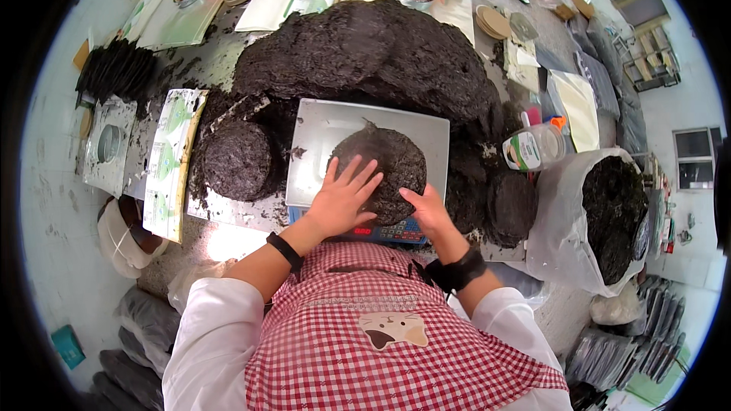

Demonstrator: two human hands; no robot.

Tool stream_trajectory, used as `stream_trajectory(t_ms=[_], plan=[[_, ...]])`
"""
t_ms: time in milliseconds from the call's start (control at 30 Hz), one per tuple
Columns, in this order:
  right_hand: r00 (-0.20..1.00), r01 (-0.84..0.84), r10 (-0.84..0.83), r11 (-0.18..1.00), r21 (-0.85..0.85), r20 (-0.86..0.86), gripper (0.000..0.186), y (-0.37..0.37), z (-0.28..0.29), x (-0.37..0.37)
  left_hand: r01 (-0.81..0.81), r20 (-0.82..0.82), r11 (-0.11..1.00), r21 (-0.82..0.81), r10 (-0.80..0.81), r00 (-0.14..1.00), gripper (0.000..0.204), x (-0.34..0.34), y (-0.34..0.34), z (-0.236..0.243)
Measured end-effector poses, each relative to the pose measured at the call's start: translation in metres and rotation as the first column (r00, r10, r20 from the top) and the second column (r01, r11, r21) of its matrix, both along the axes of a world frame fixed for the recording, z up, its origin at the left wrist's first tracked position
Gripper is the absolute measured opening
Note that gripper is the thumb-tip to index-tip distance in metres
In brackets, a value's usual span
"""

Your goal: The person weighs dark compressed circular cakes on a digital scale by hand, moving them from a central pile onto the scale and then onto stacks on the side.

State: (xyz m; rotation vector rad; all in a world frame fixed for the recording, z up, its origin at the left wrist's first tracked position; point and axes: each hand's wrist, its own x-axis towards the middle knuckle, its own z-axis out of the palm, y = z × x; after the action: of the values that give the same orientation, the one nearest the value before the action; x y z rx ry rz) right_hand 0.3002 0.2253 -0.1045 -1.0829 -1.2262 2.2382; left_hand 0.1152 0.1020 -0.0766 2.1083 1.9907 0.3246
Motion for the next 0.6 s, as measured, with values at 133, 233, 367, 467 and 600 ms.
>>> stream_trajectory(t_ms=[133,233,367,467,600], plan=[[0.992,0.031,-0.046,0.991,-0.131,-0.114,0.048,-0.002,0.024,-0.01,-0.122,0.132,0.986,0.112,0.107,0.985,0.077,-0.027,-0.022,0.019],[0.987,0.0,-0.026,0.986,-0.167,-0.156,0.046,0.013,0.065,-0.007,-0.328,0.359,0.88,0.343,0.2,0.912,0.078,-0.066,-0.056,0.037],[0.964,0.021,-0.034,0.998,-0.053,-0.263,0.047,0.06,0.118,-0.046,-0.671,0.374,0.681,0.293,0.564,0.736,0.065,-0.125,-0.092,0.026],[0.944,0.077,-0.071,0.997,0.007,-0.322,0.042,0.112,0.131,-0.093,-0.79,0.251,0.584,0.189,0.749,0.613,0.071,-0.17,-0.12,-0.013],[0.951,0.131,-0.104,0.989,0.075,-0.291,0.033,0.176,0.114,-0.133,-0.658,-0.151,0.711,-0.248,0.642,0.752,0.092,-0.176,-0.12,-0.038]])
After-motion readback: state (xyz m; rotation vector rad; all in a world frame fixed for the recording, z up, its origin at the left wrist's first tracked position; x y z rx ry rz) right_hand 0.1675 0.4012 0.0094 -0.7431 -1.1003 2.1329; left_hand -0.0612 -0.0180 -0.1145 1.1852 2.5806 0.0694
